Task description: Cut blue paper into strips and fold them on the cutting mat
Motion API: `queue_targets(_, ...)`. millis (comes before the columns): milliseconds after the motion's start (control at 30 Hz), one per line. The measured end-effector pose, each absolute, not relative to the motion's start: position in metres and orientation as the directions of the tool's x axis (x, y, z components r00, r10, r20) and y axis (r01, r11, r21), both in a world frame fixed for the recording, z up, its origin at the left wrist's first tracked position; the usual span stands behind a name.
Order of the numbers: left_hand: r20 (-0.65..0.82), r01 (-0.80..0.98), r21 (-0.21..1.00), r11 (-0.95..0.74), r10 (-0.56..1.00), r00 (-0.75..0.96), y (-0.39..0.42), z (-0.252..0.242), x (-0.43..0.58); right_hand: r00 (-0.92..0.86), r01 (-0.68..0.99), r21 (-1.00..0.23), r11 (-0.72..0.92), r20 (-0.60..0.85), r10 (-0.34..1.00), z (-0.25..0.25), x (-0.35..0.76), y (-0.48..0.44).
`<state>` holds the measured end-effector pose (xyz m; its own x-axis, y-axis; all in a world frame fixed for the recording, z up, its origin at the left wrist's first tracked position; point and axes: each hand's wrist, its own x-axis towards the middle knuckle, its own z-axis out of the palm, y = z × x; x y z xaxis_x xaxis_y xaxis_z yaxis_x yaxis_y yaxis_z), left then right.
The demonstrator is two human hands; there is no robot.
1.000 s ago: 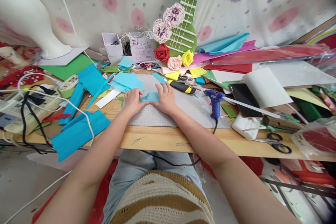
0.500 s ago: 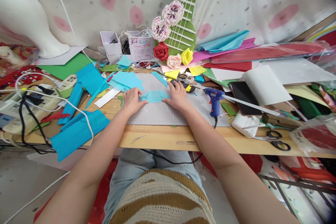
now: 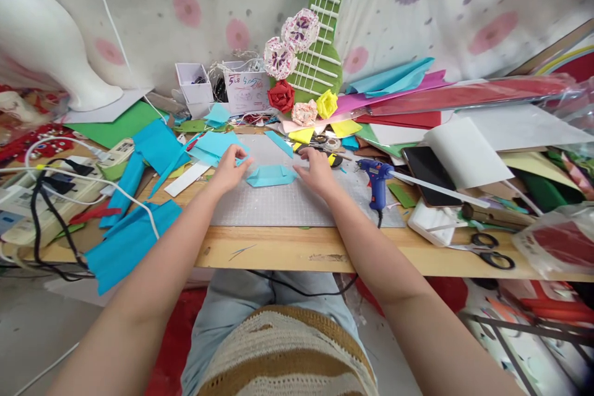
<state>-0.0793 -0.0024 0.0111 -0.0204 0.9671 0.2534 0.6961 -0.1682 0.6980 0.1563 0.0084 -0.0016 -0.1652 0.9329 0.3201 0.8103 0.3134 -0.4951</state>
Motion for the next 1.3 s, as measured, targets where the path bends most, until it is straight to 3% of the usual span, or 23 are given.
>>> queue_targets(133, 0.107, 0.691, 0.719, -0.072, 0.994, -0.008, 0.025, 0.023, -0.074, -0.215, 0.783, -0.525, 0.333, 0.274, 0.937, -0.003, 0.158, 0.008)
queue_targets(333, -0.142, 0.797, 0.602, 0.044, 0.989, 0.052, 0.051, 0.026, -0.063, -0.3, 0.785, -0.495, 0.371, 0.22, 0.928, -0.003, 0.158, 0.007)
queue_targets(533, -0.071, 0.81, 0.577, -0.104, 0.982, 0.177, 0.061, 0.03, -0.028, -0.281, 0.781, -0.507, 0.364, 0.236, 0.93, -0.002, 0.155, 0.006)
queue_targets(667, -0.185, 0.834, 0.506, -0.223, 0.916, 0.357, 0.063, 0.031, -0.007, -0.187, 0.783, -0.545, 0.299, 0.251, 0.95, -0.002, 0.157, 0.009)
queue_targets(833, -0.314, 0.874, 0.425, -0.237, 0.867, 0.387, 0.063, 0.034, 0.003, -0.145, 0.768, -0.576, 0.279, 0.269, 0.952, -0.006, 0.16, 0.013)
queue_targets(933, -0.291, 0.877, 0.404, -0.258, 0.873, 0.391, 0.063, 0.036, -0.001, -0.129, 0.75, -0.591, 0.295, 0.307, 0.943, -0.008, 0.159, 0.013)
queue_targets(1033, -0.171, 0.864, 0.472, -0.176, 0.943, 0.285, 0.062, 0.034, -0.011, -0.086, 0.739, -0.605, 0.296, 0.351, 0.932, -0.005, 0.159, 0.012)
queue_targets(1167, 0.007, 0.687, 0.725, 0.039, 0.998, -0.063, 0.05, 0.026, -0.022, -0.065, 0.725, -0.61, 0.32, 0.402, 0.913, 0.004, 0.159, 0.007)
queue_targets(1300, -0.162, 0.196, 0.948, 0.252, 0.908, -0.385, 0.03, 0.019, -0.023, -0.26, 0.71, -0.503, 0.493, 0.464, 0.847, 0.012, 0.153, -0.004)
